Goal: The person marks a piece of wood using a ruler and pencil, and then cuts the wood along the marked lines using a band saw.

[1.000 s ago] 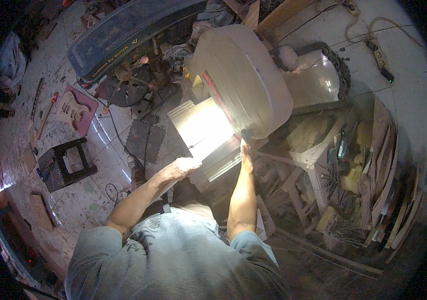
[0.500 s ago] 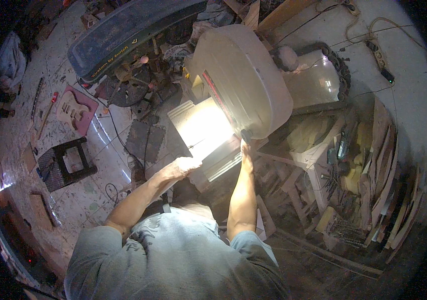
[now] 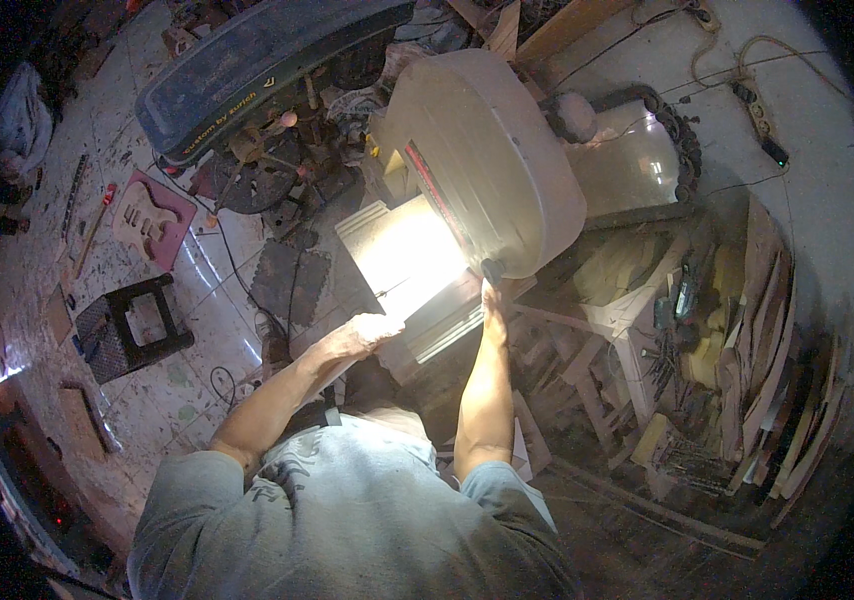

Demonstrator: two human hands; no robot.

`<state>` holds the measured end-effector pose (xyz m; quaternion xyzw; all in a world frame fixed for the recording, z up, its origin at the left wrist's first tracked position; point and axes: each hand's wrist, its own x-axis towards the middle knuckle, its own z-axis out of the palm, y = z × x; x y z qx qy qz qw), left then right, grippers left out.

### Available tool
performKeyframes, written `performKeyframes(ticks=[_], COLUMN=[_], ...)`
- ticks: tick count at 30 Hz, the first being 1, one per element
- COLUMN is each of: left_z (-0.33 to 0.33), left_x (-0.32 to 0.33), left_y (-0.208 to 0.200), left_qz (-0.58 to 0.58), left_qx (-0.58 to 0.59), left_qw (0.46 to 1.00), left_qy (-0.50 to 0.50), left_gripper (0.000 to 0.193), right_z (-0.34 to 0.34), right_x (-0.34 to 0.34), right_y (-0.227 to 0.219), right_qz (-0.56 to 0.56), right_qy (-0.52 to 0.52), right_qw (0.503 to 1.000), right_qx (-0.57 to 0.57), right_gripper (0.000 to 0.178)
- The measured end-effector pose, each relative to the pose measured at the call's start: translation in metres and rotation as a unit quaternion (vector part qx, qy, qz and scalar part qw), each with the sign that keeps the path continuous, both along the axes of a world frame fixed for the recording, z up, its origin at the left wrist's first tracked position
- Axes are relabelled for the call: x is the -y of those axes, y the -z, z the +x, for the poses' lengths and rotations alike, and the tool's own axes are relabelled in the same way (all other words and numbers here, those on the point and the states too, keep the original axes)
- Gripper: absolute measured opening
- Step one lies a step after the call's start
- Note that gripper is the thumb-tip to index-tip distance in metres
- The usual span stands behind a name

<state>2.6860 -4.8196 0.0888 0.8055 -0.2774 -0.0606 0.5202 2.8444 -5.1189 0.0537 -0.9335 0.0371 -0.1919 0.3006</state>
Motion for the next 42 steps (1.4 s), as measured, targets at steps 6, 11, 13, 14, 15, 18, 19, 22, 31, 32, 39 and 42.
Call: performKeyframes(ticks=[6, 11, 13, 14, 15, 18, 19, 22, 31, 32, 39, 42], left_z=[0.001, 0.002, 0.002, 0.002, 0.001, 0.003, 0.004, 0.003, 0.001, 0.001, 0.003, 0.004], left_x=[-0.001, -0.001, -0.001, -0.001, -0.001, 0.000, -0.001, -0.001, 0.003, 0.004, 0.003, 0.003], left_y=[0.003, -0.006, -0.005, -0.002, 0.002, -0.009, -0.011, -0.008, 0.006, 0.007, 0.003, 0.001], left_qz=[-0.022, -0.023, -0.026, -0.021, -0.017, -0.030, -0.029, -0.026, -0.032, -0.028, -0.027, -0.028], left_qx=[-0.005, -0.077, -0.083, -0.055, -0.028, -0.114, -0.123, -0.101, -0.018, -0.013, -0.013, -0.029], left_qw=[1.000, 0.997, 0.996, 0.998, 0.999, 0.993, 0.992, 0.995, 0.999, 0.999, 1.000, 0.999], left_qy=[0.012, 0.014, 0.011, 0.010, 0.010, 0.013, 0.014, 0.008, -0.008, -0.008, -0.004, -0.004], left_gripper=[0.042, 0.033, 0.031, 0.030, 0.029, 0.030, 0.030, 0.030, 0.028, 0.028, 0.029, 0.029], right_z=[0.001, 0.000, 0.001, 0.002, 0.002, 0.001, 0.001, 0.002, 0.003, 0.003, 0.004, 0.004], right_x=[0.000, 0.001, 0.000, -0.001, -0.002, 0.000, 0.000, -0.001, -0.001, -0.001, 0.000, 0.000], right_y=[-0.002, 0.000, 0.001, 0.001, 0.001, 0.004, 0.005, 0.005, 0.004, 0.004, 0.005, 0.006], right_qz=[0.005, 0.009, 0.012, 0.012, 0.013, 0.017, 0.018, 0.022, 0.029, 0.031, 0.035, 0.037], right_qy=[0.004, 0.009, 0.008, 0.009, 0.008, 0.011, 0.012, 0.012, 0.016, 0.018, 0.022, 0.023], right_qw=[1.000, 1.000, 1.000, 1.000, 1.000, 1.000, 1.000, 1.000, 0.999, 0.999, 0.999, 0.999], right_qx=[-0.005, -0.009, -0.010, -0.009, -0.009, -0.012, -0.012, -0.012, -0.015, -0.017, -0.021, -0.023], right_gripper=[0.033, 0.033, 0.033, 0.033, 0.033, 0.034, 0.034, 0.034, 0.034, 0.034, 0.035, 0.035])
